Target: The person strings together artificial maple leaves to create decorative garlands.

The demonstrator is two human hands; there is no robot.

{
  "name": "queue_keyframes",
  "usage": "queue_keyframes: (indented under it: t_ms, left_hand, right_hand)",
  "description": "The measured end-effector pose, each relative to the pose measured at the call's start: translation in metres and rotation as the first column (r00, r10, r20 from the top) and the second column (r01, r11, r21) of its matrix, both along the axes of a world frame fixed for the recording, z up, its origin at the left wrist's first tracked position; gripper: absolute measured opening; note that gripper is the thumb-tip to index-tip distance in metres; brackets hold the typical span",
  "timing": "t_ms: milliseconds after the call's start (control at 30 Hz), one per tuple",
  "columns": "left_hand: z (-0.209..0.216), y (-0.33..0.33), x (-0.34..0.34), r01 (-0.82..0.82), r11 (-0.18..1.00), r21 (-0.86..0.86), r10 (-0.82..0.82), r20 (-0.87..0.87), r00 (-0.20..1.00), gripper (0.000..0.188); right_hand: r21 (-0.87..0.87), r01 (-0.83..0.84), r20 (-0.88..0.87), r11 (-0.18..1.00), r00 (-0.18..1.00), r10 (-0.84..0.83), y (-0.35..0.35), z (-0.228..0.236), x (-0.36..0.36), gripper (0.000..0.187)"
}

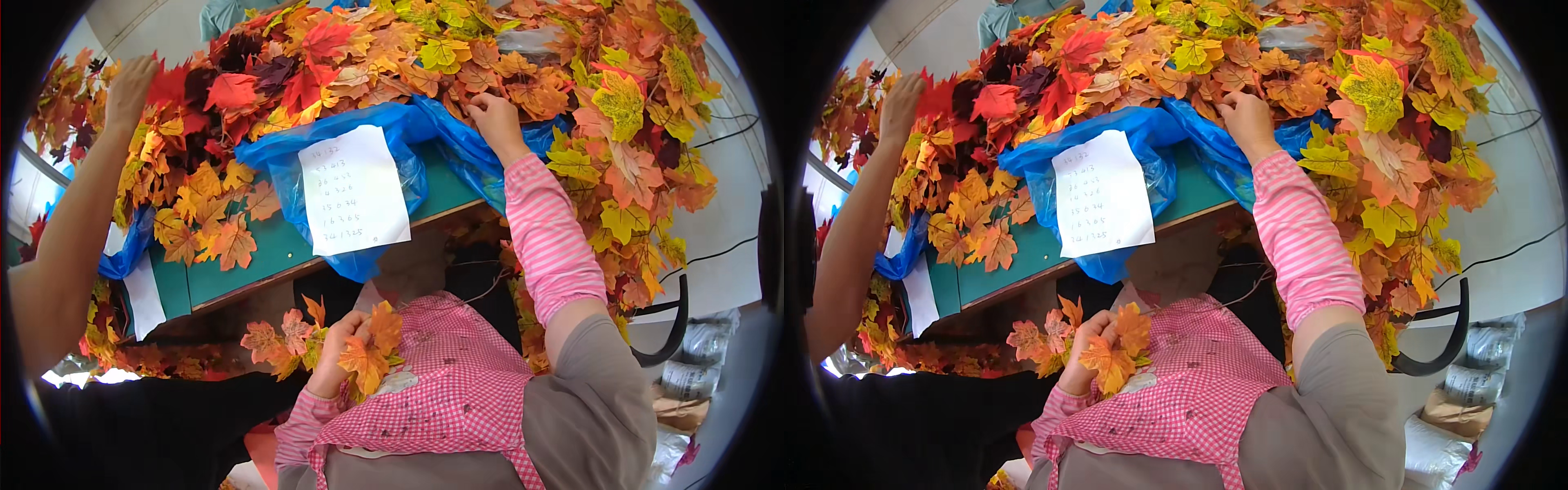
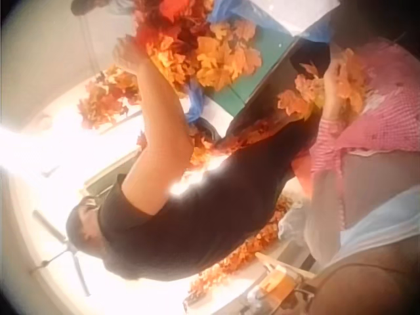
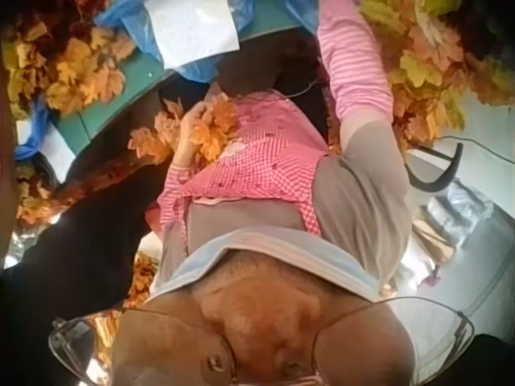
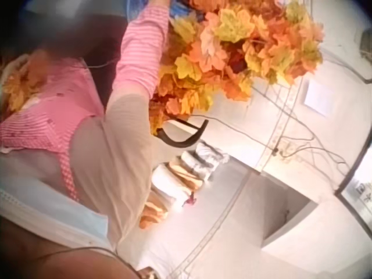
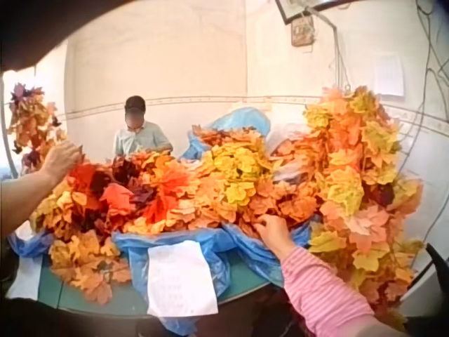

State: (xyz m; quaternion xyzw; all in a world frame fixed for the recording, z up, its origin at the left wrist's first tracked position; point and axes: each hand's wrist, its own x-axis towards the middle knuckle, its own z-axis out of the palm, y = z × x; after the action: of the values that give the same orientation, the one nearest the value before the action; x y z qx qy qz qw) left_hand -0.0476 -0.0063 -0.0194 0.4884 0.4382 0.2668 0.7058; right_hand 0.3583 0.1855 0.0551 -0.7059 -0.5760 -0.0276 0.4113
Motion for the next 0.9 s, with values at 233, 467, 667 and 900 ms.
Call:
queue_keyframes:
  t_ms: [233, 467, 667, 900]
  left_hand:
    - [-0.014, -0.006, -0.011, -0.016, 1.0, -0.004, 0.016, -0.05, 0.999, 0.013]
    - [-0.008, -0.007, 0.006, -0.069, 0.974, 0.216, 0.1, -0.137, 0.986, 0.015]
    - [0.013, -0.007, 0.016, 0.259, 0.696, 0.67, 0.125, -0.468, 0.875, 0.009]
    - [0.006, 0.001, 0.032, -0.182, 0.629, 0.756, 0.418, -0.131, 0.899, 0.006]
  right_hand:
    - [0.294, -0.02, -0.526, 0.956, 0.832, 0.179, -0.013, 0.011, 0.015, 0.018]
    - [0.635, -0.215, -0.198, 0.742, 0.883, 0.425, -0.056, 0.059, -0.019, 0.009]
    - [0.211, -0.61, -0.564, 0.764, 0.563, 0.605, -0.131, 0.048, -0.106, 0.005]
    - [-0.114, -0.806, -0.399, 0.581, 0.573, 0.716, -0.184, -0.027, -0.204, 0.013]
